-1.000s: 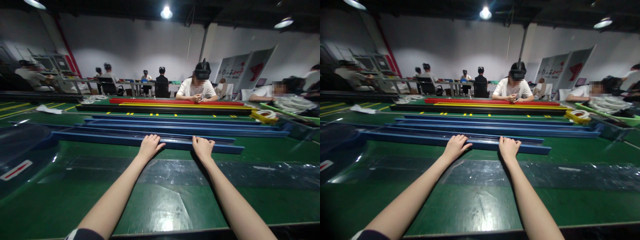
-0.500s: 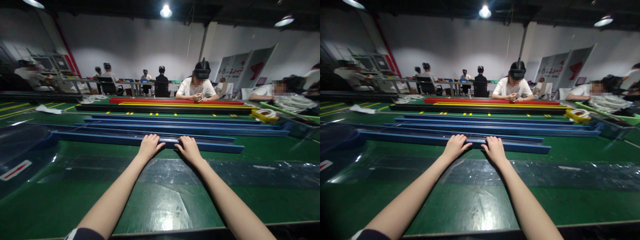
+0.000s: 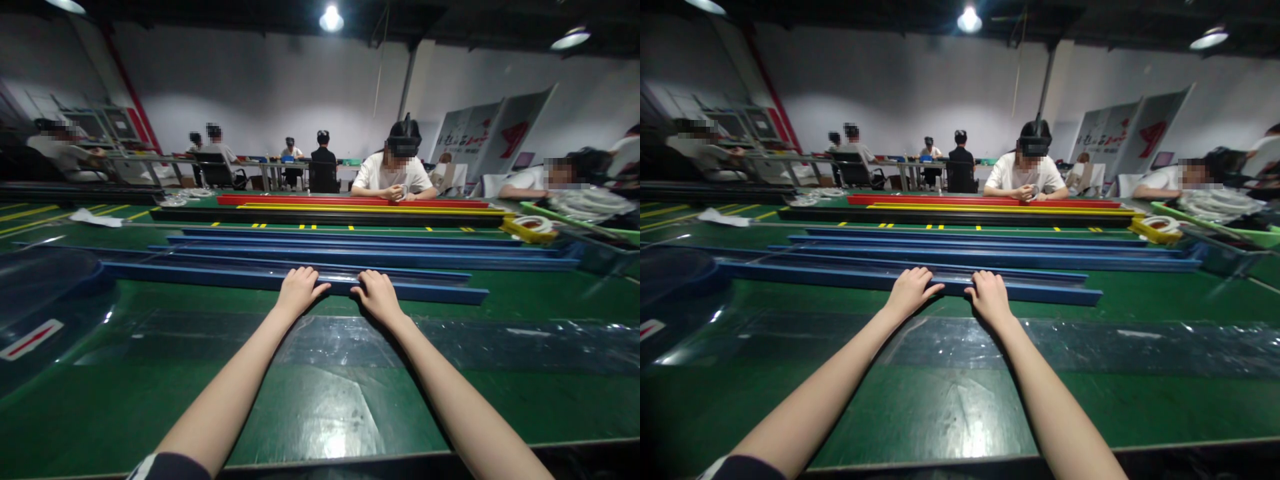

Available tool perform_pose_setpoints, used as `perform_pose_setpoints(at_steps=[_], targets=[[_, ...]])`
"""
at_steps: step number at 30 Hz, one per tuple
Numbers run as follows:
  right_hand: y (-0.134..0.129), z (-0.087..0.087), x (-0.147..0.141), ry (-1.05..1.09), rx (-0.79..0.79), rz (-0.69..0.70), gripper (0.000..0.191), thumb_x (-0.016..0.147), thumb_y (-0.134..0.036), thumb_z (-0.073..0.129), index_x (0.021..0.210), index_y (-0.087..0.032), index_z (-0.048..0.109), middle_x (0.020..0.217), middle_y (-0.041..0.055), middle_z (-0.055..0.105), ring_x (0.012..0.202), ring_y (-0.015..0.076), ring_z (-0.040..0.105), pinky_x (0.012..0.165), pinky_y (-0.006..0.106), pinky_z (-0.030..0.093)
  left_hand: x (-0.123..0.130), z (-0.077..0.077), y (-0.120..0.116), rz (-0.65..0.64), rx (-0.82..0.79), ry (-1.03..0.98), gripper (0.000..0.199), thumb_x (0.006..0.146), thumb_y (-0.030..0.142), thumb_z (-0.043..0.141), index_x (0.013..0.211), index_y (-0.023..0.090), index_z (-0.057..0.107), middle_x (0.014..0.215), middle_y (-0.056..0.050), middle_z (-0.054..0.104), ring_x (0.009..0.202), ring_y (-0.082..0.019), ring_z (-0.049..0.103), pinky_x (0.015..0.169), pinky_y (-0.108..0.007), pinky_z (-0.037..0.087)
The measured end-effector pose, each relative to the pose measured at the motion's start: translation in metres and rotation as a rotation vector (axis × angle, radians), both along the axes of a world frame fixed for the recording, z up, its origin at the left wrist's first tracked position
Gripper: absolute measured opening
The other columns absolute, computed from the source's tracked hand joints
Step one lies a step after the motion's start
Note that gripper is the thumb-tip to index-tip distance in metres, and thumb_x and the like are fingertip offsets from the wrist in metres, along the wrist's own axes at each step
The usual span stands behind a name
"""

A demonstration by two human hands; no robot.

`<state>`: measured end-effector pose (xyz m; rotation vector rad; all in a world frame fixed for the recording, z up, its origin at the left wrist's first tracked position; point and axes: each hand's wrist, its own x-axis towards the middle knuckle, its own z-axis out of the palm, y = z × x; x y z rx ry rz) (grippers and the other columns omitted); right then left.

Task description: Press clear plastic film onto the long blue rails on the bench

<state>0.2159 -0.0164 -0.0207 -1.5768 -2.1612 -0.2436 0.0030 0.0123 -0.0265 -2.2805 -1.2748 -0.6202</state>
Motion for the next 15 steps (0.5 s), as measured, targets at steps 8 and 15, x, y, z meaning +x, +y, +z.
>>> perform_pose_setpoints(at_steps=[8, 15], targets=[[0.0002, 0.0018, -0.0004, 0.005, -0.018, -0.016, 0.013, 0.085, -0.032, 0.051, 0.085, -0.019, 0.055, 0.092, 0.0056, 0.063, 0.090, 0.0194, 0.052, 0.073, 0.028, 0.029, -0.0001, -0.0014, 0.0018, -0.005, -0.014, -0.035, 0.041, 0.086, 0.053, 0.040, 0.076, 0.017, 0.058, 0.081, -0.007, 0.061, 0.080, -0.021, 0.054, 0.069, -0.032, 0.035], [0.0002, 0.0052, -0.0003, -0.011, -0.051, -0.034, 0.017, 0.084, -0.035, 0.054, 0.087, -0.019, 0.056, 0.092, 0.0051, 0.063, 0.091, 0.0192, 0.054, 0.073, 0.028, 0.030, 0.0000, -0.0005, 0.0006, 0.007, -0.004, -0.004, 0.041, 0.087, 0.053, 0.039, 0.076, 0.018, 0.057, 0.081, -0.006, 0.060, 0.078, -0.019, 0.054, 0.069, -0.030, 0.036]])
